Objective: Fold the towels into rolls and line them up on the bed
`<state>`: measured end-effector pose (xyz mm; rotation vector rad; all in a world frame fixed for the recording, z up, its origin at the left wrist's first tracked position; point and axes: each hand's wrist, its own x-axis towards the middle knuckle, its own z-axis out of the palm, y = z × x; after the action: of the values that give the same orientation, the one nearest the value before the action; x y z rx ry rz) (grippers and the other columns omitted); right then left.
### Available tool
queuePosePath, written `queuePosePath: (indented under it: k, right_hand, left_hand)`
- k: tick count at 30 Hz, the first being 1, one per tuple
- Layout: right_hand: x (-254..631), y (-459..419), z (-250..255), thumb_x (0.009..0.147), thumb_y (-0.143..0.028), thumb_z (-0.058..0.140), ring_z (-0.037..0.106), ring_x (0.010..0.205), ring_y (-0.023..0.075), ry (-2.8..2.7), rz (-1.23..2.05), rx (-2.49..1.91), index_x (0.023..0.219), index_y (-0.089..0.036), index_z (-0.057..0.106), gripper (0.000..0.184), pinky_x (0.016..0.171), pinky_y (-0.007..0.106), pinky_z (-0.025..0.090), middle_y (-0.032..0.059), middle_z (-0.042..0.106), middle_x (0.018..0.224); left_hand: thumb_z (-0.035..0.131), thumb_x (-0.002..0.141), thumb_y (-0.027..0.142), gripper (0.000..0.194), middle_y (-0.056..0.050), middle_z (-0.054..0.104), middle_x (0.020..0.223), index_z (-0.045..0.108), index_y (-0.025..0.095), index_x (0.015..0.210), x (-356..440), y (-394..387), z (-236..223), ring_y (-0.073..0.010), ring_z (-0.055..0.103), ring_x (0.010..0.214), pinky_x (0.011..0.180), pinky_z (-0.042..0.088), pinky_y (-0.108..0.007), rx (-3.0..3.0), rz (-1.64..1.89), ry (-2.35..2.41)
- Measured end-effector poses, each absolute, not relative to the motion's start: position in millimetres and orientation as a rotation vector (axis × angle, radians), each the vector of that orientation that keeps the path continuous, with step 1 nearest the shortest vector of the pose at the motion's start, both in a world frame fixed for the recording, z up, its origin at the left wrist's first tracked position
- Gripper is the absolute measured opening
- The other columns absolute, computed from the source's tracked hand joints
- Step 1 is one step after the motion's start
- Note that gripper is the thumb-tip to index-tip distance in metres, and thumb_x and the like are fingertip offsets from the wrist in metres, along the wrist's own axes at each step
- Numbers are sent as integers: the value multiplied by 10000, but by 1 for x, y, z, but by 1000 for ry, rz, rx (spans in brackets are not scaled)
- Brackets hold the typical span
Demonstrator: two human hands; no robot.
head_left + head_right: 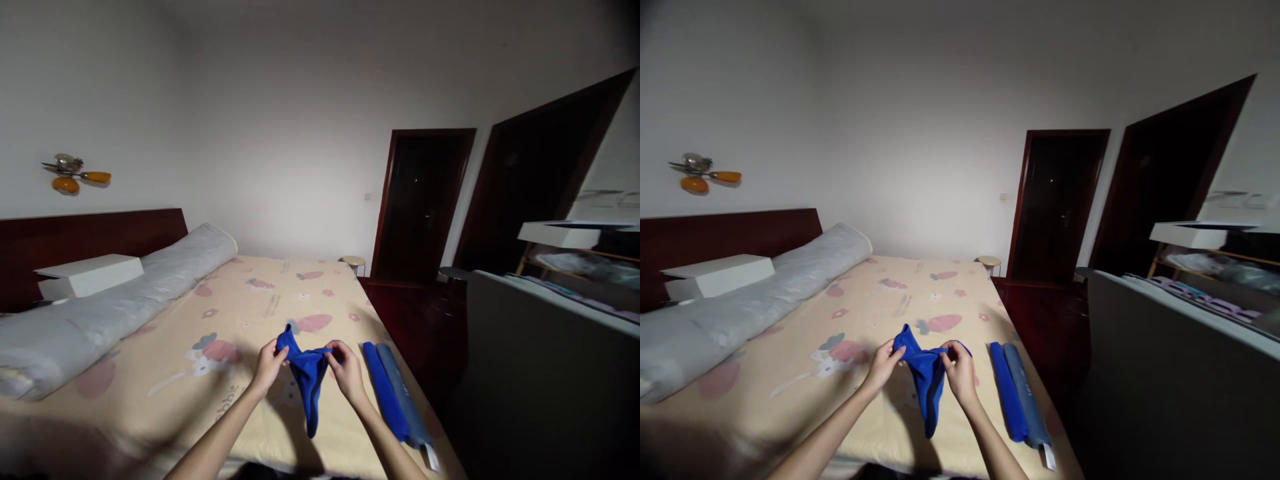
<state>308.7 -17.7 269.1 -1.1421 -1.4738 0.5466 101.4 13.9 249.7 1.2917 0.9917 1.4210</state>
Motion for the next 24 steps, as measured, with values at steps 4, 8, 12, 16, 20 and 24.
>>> queuePosePath:
  k: [4, 8, 12, 16, 20, 24]
  right_hand:
    - [310, -18, 295, 756, -364, 579, 553, 697, 197, -1554, 451, -1161, 824, -224, 676, 183, 703, 334, 423, 40, 642, 762]
    - [301, -13, 310, 710, -297, 605, 520, 665, 178, -1613, 453, -1186, 725, -243, 697, 108, 670, 318, 381, 25, 609, 725]
    - [291, -2, 313, 674, -350, 654, 539, 697, 188, -1584, 540, -1183, 639, -222, 680, 135, 655, 308, 404, 28, 589, 698]
    - [288, 9, 304, 753, -546, 580, 576, 695, 182, -1509, 646, -1124, 720, -205, 638, 347, 619, 294, 444, 35, 637, 744]
    - [294, 21, 290, 787, -654, 509, 528, 613, 161, -1371, 607, -1144, 731, -217, 549, 442, 580, 287, 432, 3, 584, 656]
    - [296, 30, 283, 800, -673, 480, 541, 664, 181, -1273, 502, -1148, 749, -225, 527, 454, 640, 316, 453, 12, 583, 694]
  left_hand:
    - [826, 559, 463, 424, -14, 690, 705, 653, 166, 808, 89, 21, 271, -158, 635, 640, 564, 471, -257, 1108, 1506, 953]
    - [839, 553, 468, 431, 1, 677, 723, 630, 183, 800, 81, 30, 284, -144, 636, 674, 643, 512, -286, 908, 1593, 888]
    - [848, 571, 469, 430, 11, 666, 719, 599, 192, 787, 74, 42, 293, -139, 635, 681, 704, 528, -318, 770, 1639, 808]
    - [787, 698, 406, 309, -14, 700, 823, 595, 201, 826, 70, 54, 298, -158, 666, 783, 808, 537, -365, 699, 1623, 731]
    - [701, 791, 310, 157, -37, 712, 805, 594, 196, 808, 74, 57, 290, -184, 688, 789, 825, 546, -393, 672, 1483, 727]
    - [672, 807, 314, 146, -56, 713, 727, 637, 172, 812, 75, 48, 279, -206, 700, 745, 788, 551, -362, 719, 1309, 776]
